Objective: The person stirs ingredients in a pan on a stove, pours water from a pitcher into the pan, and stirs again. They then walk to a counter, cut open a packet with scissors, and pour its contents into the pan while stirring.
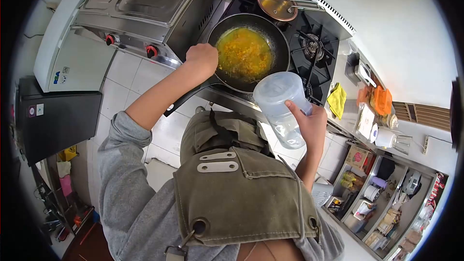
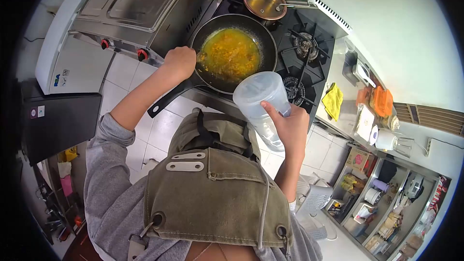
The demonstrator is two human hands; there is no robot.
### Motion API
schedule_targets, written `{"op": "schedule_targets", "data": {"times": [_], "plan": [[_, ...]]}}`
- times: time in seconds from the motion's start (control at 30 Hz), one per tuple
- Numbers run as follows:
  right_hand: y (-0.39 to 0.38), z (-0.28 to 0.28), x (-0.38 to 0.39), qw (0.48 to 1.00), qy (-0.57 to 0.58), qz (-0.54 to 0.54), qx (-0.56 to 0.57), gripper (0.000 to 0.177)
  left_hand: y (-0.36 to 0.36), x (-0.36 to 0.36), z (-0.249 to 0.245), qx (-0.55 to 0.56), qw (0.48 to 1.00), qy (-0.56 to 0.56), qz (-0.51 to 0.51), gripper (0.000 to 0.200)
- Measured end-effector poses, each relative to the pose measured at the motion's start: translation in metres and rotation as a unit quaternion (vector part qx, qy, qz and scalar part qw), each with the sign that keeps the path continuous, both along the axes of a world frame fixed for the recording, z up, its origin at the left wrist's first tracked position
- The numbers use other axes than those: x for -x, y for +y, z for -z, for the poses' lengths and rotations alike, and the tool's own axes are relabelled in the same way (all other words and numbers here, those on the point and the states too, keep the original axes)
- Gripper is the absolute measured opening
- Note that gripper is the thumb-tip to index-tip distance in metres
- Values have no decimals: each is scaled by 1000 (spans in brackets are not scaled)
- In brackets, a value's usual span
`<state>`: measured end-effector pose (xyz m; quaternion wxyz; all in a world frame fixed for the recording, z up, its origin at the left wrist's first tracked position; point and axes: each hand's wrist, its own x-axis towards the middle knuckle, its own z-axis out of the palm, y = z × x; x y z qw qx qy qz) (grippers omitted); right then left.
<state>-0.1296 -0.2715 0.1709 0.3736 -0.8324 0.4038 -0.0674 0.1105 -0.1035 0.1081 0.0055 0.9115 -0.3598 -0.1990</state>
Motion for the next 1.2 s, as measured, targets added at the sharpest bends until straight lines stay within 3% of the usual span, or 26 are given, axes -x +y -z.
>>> {"op": "schedule_targets", "data": {"times": [0.2,0.27,0.37,0.4,0.47,0.8,0.93,1.03,1.13,1.2], "plan": [[-2,5,5,1000,5,4,-5,49,-5,9,-16,-44,992,106,54,23],[-3,6,7,1000,-1,8,-7,49,-13,6,-10,-124,967,205,88,24],[-5,6,9,1000,1,10,-3,49,-20,0,28,-100,947,304,24,25],[-5,5,10,1000,11,8,4,50,-19,2,39,-100,947,304,26,25],[-4,4,10,1000,13,9,8,50,-17,6,48,20,987,156,12,27],[3,-1,8,999,30,12,35,51,-53,-16,59,115,987,61,-90,28],[3,0,10,999,12,16,34,50,-69,-11,83,137,982,94,-88,28],[4,-4,11,999,10,26,27,49,-65,-5,94,117,986,122,-16,28],[3,-2,13,999,23,32,25,49,-47,-3,75,71,982,166,54,28],[2,5,15,999,-23,29,17,48,-36,-7,60,-44,969,233,74,29]]}}
